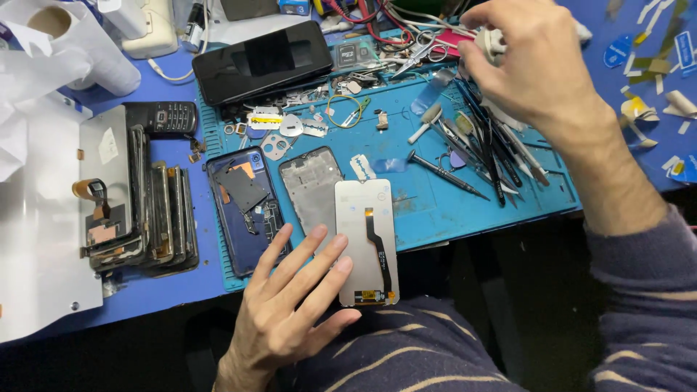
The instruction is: Repairing a smartphone by removing the old screen and preparing a new one for installation.
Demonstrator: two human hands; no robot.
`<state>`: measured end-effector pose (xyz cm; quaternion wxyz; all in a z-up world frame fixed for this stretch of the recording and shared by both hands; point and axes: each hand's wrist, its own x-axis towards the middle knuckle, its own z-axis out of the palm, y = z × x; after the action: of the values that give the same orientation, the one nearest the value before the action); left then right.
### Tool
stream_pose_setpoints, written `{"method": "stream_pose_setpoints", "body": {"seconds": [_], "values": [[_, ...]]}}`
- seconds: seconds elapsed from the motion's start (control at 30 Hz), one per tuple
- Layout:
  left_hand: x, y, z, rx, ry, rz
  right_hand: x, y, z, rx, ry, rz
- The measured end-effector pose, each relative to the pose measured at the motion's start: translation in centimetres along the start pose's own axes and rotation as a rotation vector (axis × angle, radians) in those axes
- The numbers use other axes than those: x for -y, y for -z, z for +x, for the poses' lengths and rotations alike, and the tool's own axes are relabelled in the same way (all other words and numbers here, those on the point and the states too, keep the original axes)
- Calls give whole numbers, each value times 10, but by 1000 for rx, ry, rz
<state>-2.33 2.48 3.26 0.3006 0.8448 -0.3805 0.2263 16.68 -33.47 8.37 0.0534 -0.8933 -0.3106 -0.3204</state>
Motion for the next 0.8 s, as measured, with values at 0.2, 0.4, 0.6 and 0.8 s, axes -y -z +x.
{"method": "stream_pose_setpoints", "body": {"seconds": [0.2, 0.4, 0.6, 0.8], "values": [[2, 0, -2, 1, 21, -30, -15, 0, 7, 262, -214, -191], [5, -2, 4, 15, 1, -54, -16, 10, -5, 350, -127, -309], [4, -4, 5, 1, 12, -38, -47, -17, -31, 503, -134, -302], [6, -4, 9, -2, 28, -103, -55, -4, -44, 126, -294, -20]]}}
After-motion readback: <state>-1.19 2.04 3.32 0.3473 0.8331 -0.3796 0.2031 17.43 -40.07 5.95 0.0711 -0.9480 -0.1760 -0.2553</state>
